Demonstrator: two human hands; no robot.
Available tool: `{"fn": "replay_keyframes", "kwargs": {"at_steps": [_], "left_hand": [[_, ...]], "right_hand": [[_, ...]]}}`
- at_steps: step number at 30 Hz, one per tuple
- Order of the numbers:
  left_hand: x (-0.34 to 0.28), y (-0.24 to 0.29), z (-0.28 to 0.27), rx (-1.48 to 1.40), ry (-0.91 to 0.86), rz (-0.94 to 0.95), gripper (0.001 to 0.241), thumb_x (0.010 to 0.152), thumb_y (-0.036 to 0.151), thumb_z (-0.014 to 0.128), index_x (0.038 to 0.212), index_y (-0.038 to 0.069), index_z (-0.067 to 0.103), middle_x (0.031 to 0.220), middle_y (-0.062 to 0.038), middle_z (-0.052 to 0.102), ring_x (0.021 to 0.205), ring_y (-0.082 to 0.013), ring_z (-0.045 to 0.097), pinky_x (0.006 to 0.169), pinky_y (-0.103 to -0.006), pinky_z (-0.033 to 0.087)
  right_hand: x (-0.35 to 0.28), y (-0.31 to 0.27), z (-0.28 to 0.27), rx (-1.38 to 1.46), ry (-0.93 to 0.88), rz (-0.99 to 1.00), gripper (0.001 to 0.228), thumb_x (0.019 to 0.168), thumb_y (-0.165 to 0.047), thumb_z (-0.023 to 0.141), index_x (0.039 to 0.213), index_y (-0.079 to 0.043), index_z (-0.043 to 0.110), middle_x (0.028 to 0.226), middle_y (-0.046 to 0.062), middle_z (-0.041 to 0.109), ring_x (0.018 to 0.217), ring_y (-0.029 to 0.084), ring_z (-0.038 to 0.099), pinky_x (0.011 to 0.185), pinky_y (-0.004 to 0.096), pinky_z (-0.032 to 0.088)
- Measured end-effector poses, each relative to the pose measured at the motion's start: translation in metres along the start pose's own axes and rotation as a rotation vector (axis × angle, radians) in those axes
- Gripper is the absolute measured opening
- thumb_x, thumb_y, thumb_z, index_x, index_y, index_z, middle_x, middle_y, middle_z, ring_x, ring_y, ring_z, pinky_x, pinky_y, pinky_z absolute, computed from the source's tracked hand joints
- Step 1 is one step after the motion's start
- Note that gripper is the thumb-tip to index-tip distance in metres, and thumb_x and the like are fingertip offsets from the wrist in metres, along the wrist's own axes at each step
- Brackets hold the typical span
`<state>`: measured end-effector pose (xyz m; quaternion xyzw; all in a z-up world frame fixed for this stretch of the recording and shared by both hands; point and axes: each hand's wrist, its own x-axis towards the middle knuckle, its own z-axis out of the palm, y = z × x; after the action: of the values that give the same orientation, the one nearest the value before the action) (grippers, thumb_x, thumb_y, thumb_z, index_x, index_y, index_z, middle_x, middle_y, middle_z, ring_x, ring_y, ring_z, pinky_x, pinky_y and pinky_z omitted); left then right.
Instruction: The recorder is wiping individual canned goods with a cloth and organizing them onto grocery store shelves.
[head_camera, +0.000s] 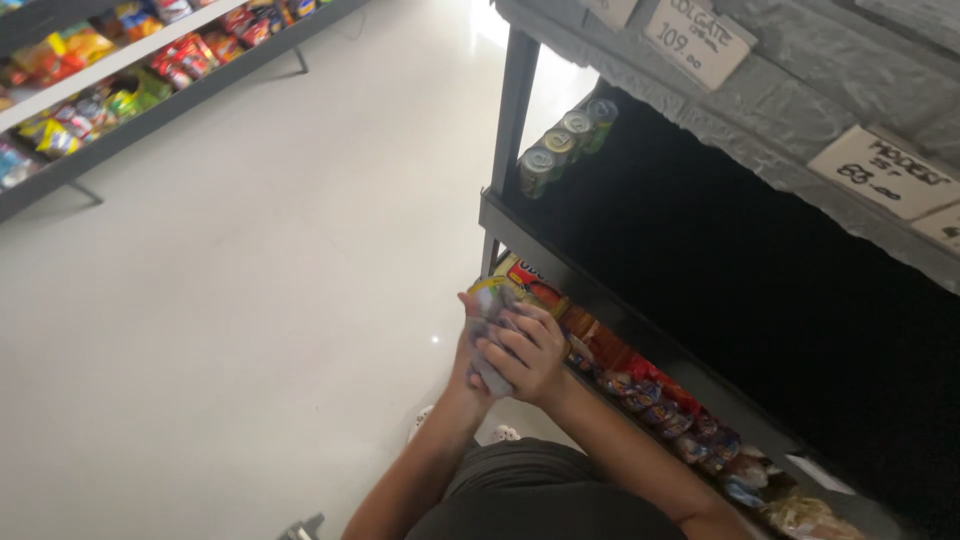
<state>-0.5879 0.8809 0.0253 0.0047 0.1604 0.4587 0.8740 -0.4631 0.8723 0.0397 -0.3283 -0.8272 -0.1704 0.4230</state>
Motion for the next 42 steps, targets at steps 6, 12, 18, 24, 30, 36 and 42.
{"fn": "replay_keyframes", "kwargs": {"at_steps": [6, 12, 18, 24, 30, 36, 42], "left_hand": [[0.037, 0.039, -0.006, 0.089, -0.024, -0.141, 0.065, 0.101, 0.064, 0.042, 0.13, 0.008, 0.059, 0.11, -0.009, 0.069, 0.092, -0.0164, 0.071, 0.074, -0.0296, 0.061], [0.063, 0.099, -0.028, 0.805, -0.218, -0.039, 0.037, 0.106, 0.042, 0.054, 0.127, 0.015, 0.039, 0.119, -0.014, 0.067, 0.103, -0.0267, 0.07, 0.081, -0.0422, 0.059], [0.043, 0.143, 0.022, 0.339, -0.037, -0.589, 0.089, 0.084, 0.081, 0.02, 0.128, 0.015, 0.06, 0.119, -0.005, 0.071, 0.108, -0.0176, 0.072, 0.09, -0.0363, 0.06], [0.067, 0.131, -0.073, -0.014, -0.604, -0.611, 0.095, 0.104, 0.086, 0.03, 0.132, -0.001, 0.057, 0.113, -0.016, 0.067, 0.102, -0.0275, 0.07, 0.083, -0.0427, 0.058], [0.06, 0.155, -0.031, 0.906, -0.341, -0.281, 0.08, 0.093, 0.069, 0.04, 0.146, 0.009, 0.045, 0.114, -0.014, 0.066, 0.099, -0.0242, 0.065, 0.08, -0.0403, 0.052], [0.035, 0.149, -0.015, 1.15, -0.707, 0.245, 0.093, 0.1, 0.075, 0.021, 0.158, 0.001, 0.025, 0.135, -0.021, 0.062, 0.13, -0.0287, 0.059, 0.111, -0.0377, 0.043], [0.031, 0.158, -0.017, 1.225, -0.81, 0.301, 0.107, 0.094, 0.079, 0.025, 0.162, 0.002, -0.002, 0.108, -0.022, 0.074, 0.1, -0.0329, 0.076, 0.089, -0.0407, 0.058]], "right_hand": [[-0.019, 0.034, 0.027, 0.104, -0.163, 0.468, 0.025, 0.082, -0.036, 0.07, 0.072, -0.013, 0.069, 0.073, 0.003, 0.065, 0.062, 0.021, 0.061, 0.066, 0.039, 0.052], [0.071, 0.017, 0.019, 0.699, 0.51, 0.901, 0.044, 0.096, -0.046, 0.063, 0.117, -0.008, 0.064, 0.115, 0.016, 0.059, 0.1, 0.024, 0.067, 0.082, 0.042, 0.059], [0.114, -0.025, 0.05, -0.237, -0.114, 0.428, 0.02, 0.083, -0.029, 0.067, 0.085, -0.01, 0.068, 0.103, 0.007, 0.073, 0.116, 0.031, 0.067, 0.105, 0.057, 0.049], [0.112, -0.061, 0.057, 0.193, -0.292, 0.394, 0.021, 0.08, -0.025, 0.068, 0.069, -0.008, 0.065, 0.075, 0.006, 0.068, 0.081, 0.026, 0.069, 0.088, 0.04, 0.056], [0.079, -0.067, 0.04, 0.639, 0.149, 0.959, 0.034, 0.09, -0.034, 0.062, 0.088, -0.003, 0.075, 0.081, 0.01, 0.072, 0.072, 0.022, 0.069, 0.067, 0.031, 0.054], [0.116, -0.06, 0.062, 0.02, 0.108, 0.77, 0.029, 0.1, -0.028, 0.06, 0.1, -0.002, 0.072, 0.107, 0.01, 0.068, 0.104, 0.024, 0.064, 0.092, 0.033, 0.047], [0.066, -0.037, 0.074, 0.032, 0.066, 1.095, 0.028, 0.097, -0.02, 0.064, 0.081, 0.003, 0.06, 0.078, 0.014, 0.057, 0.071, 0.023, 0.057, 0.07, 0.03, 0.046]]}}
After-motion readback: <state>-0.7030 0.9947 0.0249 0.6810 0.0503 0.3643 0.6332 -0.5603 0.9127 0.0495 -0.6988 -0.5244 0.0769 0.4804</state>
